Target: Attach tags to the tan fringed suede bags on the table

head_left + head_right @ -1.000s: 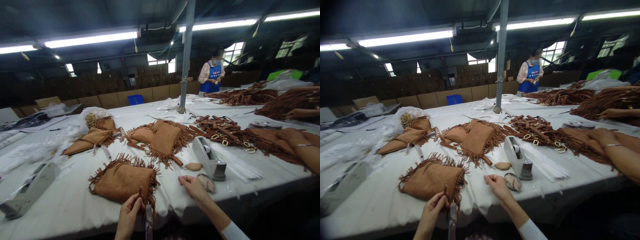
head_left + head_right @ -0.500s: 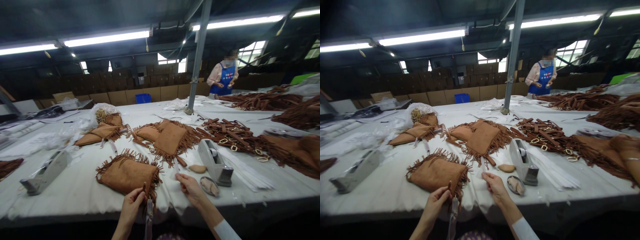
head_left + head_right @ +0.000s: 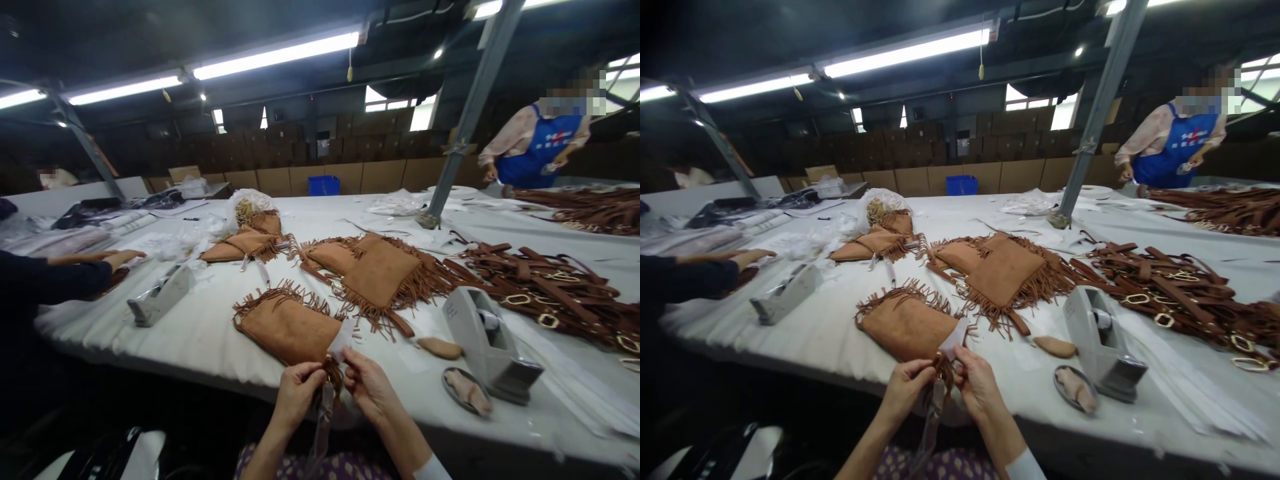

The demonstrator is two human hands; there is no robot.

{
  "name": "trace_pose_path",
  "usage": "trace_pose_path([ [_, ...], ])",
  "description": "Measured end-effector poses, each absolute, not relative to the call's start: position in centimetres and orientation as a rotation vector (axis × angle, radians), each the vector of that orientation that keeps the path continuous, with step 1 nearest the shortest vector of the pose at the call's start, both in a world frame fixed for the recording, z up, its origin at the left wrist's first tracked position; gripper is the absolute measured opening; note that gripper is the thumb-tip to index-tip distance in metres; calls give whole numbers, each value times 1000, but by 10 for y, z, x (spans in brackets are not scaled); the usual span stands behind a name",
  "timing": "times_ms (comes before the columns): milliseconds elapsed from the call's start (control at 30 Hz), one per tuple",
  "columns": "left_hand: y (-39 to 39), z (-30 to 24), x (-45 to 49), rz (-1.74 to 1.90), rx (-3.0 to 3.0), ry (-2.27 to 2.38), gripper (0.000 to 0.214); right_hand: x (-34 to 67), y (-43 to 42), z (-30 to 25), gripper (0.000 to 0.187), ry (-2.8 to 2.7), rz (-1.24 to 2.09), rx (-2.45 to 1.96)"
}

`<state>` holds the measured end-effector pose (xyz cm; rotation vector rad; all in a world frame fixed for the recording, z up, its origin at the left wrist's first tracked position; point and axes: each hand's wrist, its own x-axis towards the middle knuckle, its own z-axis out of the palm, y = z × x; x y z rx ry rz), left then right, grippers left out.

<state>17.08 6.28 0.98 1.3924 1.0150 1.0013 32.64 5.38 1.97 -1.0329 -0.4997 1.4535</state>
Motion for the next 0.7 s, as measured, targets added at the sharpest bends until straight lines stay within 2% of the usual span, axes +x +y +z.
trace_pose_path([
  [100,63,7,170,1011,1432,1056,26,324,52,23,34,-387,1500,-1026],
  [300,64,1,169,1018,1516,1107,22,318,49,23,38,-528,1482,-1107],
  [533,62,2,170,1039,1447,1071,18,315,45,26,45,-967,1214,-1286],
  [700,59,4,168,1071,1380,1087,21,309,40,24,37,-1252,1032,-1385],
])
